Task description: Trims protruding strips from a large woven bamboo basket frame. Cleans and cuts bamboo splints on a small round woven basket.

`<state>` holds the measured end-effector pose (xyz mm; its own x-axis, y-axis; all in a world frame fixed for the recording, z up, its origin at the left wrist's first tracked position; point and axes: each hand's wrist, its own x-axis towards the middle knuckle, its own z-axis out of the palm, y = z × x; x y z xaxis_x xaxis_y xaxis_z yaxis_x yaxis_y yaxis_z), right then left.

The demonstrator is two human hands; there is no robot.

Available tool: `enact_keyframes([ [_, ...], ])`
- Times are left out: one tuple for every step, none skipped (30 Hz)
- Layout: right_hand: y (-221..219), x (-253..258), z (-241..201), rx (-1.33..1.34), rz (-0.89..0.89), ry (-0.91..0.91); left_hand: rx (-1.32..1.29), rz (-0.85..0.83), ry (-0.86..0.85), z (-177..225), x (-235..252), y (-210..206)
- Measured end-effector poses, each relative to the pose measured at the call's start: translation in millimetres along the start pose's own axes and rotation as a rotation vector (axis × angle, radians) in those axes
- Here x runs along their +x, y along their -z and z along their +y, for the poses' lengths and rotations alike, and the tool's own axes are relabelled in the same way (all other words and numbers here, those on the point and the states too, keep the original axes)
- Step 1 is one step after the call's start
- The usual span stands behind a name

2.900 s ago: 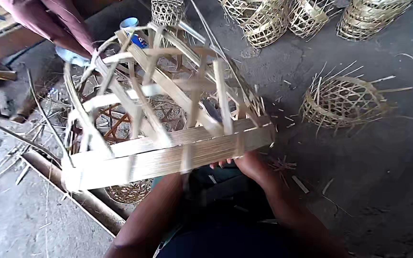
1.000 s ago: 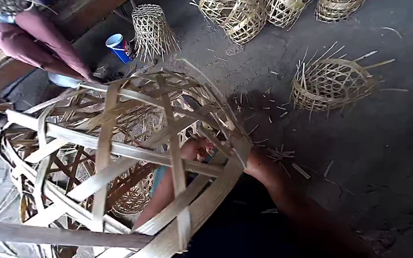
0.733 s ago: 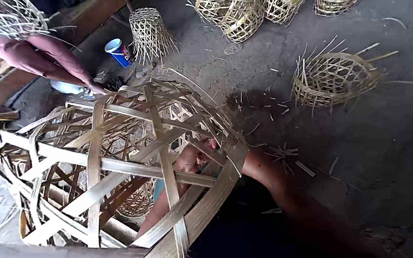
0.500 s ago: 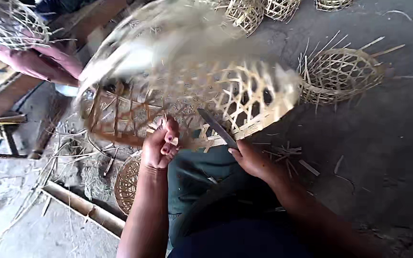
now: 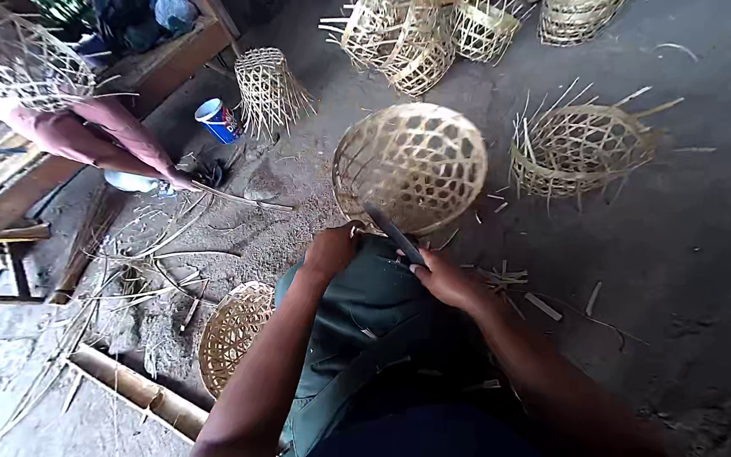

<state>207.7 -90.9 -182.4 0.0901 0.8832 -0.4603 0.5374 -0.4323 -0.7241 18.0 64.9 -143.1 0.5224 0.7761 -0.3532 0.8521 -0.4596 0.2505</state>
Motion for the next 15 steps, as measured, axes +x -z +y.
enact_keyframes([
  [-1.5,-0.5,3.3,0.077,-0.002,-0.033,0.029,-0.005,-0.001,3.2,2.3,3.0],
  [-3.2,-0.9,7.7,0.191,0.005,-0.062,0.041,-0.006,-0.009,4.2,3.0,4.0],
  [-4.0,-0.9,12.3,0.329,0.017,-0.076,0.044,-0.004,-0.025,2.7,3.1,3.5],
  [-3.9,-1.0,15.8,0.472,0.023,-0.075,0.041,-0.001,-0.038,0.0,1.8,1.6],
  [-2.6,-1.4,17.2,0.590,0.020,-0.065,0.025,0.010,-0.047,-3.1,-0.8,-1.6],
  [0.0,-1.0,16.2,0.666,0.009,-0.047,0.011,0.027,-0.052,-5.1,-4.1,-4.3],
  [3.1,1.1,13.4,0.701,-0.006,-0.024,-0.002,0.039,-0.052,-6.5,-7.2,-6.3],
  [6.0,4.0,8.8,0.717,-0.022,0.000,-0.014,0.047,-0.053,-7.8,-10.3,-8.2],
  [8.7,8.1,2.6,0.719,-0.039,0.024,-0.020,0.055,-0.056,-9.3,-12.8,-10.4],
  [11.4,13.0,-5.5,0.715,-0.050,0.043,-0.022,0.054,-0.053,-10.4,-14.7,-12.4],
  [14.6,18.7,-14.8,0.697,-0.068,0.051,-0.023,0.046,-0.045,-11.1,-16.4,-14.0],
  [17.9,25.5,-24.1,0.673,-0.086,0.050,-0.016,0.040,-0.036,-11.6,-17.5,-15.4],
  [20.5,33.4,-32.1,0.651,-0.103,0.033,-0.010,0.032,-0.024,-11.9,-18.3,-16.1],
  [21.1,42.0,-37.7,0.646,-0.107,-0.003,-0.002,0.025,-0.013,-12.3,-19.2,-17.0],
  [19.5,50.9,-39.8,0.652,-0.105,-0.040,0.005,0.020,-0.004,-13.0,-19.8,-18.0],
])
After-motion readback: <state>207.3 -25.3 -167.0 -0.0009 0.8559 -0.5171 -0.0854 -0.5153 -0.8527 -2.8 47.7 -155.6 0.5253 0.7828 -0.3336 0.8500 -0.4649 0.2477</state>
